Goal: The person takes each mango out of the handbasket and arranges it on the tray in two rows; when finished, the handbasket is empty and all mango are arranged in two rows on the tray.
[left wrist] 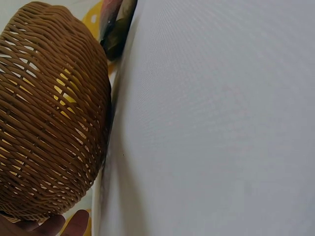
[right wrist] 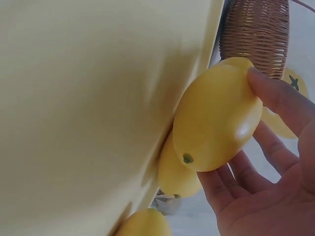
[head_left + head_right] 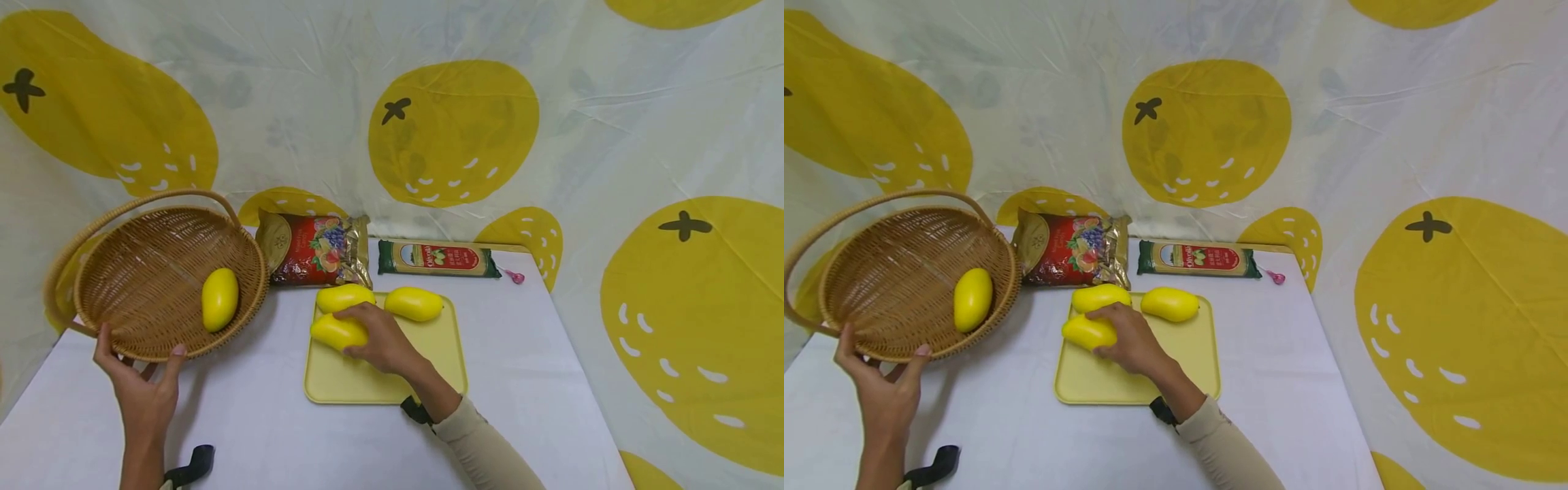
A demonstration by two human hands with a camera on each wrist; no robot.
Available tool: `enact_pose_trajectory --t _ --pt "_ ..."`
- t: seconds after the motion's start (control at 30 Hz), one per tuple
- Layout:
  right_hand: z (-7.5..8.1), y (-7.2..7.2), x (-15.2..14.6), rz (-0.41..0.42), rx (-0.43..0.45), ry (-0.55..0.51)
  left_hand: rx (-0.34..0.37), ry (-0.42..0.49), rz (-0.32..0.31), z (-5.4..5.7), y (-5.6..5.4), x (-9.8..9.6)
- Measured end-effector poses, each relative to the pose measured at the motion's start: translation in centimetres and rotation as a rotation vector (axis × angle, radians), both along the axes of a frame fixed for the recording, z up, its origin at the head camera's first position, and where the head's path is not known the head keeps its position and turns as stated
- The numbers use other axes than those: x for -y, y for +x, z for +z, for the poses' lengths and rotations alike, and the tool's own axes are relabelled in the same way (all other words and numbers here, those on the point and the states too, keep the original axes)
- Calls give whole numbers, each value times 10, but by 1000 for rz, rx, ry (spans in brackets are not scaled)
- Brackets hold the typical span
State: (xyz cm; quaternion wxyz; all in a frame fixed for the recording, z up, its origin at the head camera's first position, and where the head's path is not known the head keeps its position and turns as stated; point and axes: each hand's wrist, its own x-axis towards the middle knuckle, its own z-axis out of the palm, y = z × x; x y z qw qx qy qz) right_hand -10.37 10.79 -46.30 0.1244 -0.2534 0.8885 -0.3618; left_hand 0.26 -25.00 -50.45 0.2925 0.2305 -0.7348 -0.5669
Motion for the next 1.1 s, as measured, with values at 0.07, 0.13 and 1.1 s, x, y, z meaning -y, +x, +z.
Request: enact_pose_trajectory --t 0.07,0.13,1.1 --pt "-1 1 0 8 -2 8 -1 -1 -2 0 0 0" --pt "-2 2 1 20 -6 21 -3 -4 -5 0 0 0" --pt "19 4 7 24 -17 -36 14 -7 -7 2 1 -1"
